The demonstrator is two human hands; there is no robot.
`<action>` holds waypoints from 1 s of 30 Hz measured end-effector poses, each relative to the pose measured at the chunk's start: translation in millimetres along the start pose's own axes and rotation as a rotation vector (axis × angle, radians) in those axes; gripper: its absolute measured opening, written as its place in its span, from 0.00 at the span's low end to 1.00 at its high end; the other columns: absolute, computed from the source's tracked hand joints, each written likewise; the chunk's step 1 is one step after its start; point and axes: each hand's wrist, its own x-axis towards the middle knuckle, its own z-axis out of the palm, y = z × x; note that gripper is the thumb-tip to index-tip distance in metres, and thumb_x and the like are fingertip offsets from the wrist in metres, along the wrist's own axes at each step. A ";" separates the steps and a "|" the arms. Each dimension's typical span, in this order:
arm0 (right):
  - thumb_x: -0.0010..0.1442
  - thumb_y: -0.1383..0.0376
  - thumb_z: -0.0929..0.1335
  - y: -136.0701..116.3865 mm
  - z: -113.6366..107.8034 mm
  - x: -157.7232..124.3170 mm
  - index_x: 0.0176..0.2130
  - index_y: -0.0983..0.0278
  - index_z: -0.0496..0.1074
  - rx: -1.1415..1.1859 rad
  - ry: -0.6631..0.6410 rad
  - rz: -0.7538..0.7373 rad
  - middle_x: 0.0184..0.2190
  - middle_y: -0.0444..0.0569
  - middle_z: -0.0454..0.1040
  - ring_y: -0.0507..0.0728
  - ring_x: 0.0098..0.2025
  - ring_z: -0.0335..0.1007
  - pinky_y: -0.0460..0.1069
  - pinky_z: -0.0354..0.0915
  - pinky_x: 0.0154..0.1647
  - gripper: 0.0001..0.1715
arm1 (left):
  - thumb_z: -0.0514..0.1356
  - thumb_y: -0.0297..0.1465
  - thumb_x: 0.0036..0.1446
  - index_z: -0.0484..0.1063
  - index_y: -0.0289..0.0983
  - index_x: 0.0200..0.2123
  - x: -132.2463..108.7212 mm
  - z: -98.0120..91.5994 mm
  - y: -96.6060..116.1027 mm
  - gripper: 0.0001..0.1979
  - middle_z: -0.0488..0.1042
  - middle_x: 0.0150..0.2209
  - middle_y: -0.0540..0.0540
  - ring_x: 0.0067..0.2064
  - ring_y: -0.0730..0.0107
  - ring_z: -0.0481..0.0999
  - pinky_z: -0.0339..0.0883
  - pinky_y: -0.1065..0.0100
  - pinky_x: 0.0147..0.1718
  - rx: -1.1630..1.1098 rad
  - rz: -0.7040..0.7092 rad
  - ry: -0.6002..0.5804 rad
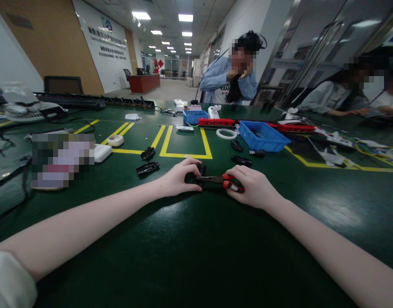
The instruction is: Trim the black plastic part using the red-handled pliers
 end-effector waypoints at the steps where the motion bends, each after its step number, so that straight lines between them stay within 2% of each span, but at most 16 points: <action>1: 0.55 0.63 0.67 0.1 0.3 0.2 0.43 0.64 0.70 0.014 -0.005 0.009 0.38 0.54 0.75 0.61 0.38 0.73 0.53 0.69 0.37 0.14 | 0.70 0.31 0.52 0.72 0.37 0.36 0.0 0.2 -0.3 0.11 0.66 0.58 0.38 0.61 0.53 0.67 0.61 0.49 0.60 0.002 0.000 0.008; 7: 0.55 0.62 0.68 1.3 2.5 0.5 0.42 0.63 0.70 0.095 -0.021 0.066 0.38 0.51 0.75 0.59 0.36 0.73 0.52 0.69 0.35 0.14 | 0.70 0.31 0.51 0.72 0.36 0.34 0.3 -0.5 1.7 0.11 0.69 0.55 0.38 0.60 0.53 0.68 0.62 0.49 0.58 0.002 -0.036 0.046; 11: 0.57 0.57 0.69 0.2 1.8 1.2 0.43 0.62 0.70 0.112 -0.023 0.062 0.38 0.52 0.76 0.59 0.36 0.73 0.52 0.69 0.33 0.15 | 0.70 0.32 0.51 0.73 0.36 0.34 0.3 -2.1 4.3 0.11 0.71 0.53 0.38 0.59 0.53 0.70 0.63 0.49 0.57 -0.015 -0.106 0.032; 17: 0.59 0.60 0.67 -1.1 0.1 0.6 0.44 0.65 0.71 -0.084 0.034 -0.043 0.40 0.58 0.75 0.64 0.40 0.72 0.56 0.69 0.40 0.15 | 0.70 0.33 0.52 0.72 0.36 0.34 0.1 -3.0 5.0 0.11 0.71 0.53 0.38 0.58 0.54 0.71 0.63 0.50 0.57 -0.017 -0.087 0.025; 20: 0.59 0.61 0.66 -1.2 0.4 -0.1 0.45 0.66 0.70 -0.120 0.043 -0.047 0.40 0.58 0.75 0.64 0.41 0.72 0.57 0.69 0.41 0.15 | 0.70 0.33 0.52 0.72 0.36 0.34 0.1 -3.1 5.0 0.11 0.70 0.53 0.38 0.58 0.54 0.70 0.63 0.50 0.56 -0.002 -0.065 0.036; 30: 0.59 0.58 0.68 -0.6 2.7 -0.2 0.45 0.63 0.70 0.055 0.010 0.067 0.39 0.53 0.75 0.60 0.38 0.73 0.53 0.69 0.36 0.16 | 0.69 0.32 0.53 0.75 0.37 0.37 0.4 -2.4 4.9 0.10 0.69 0.56 0.39 0.60 0.53 0.68 0.62 0.48 0.59 0.027 -0.099 0.099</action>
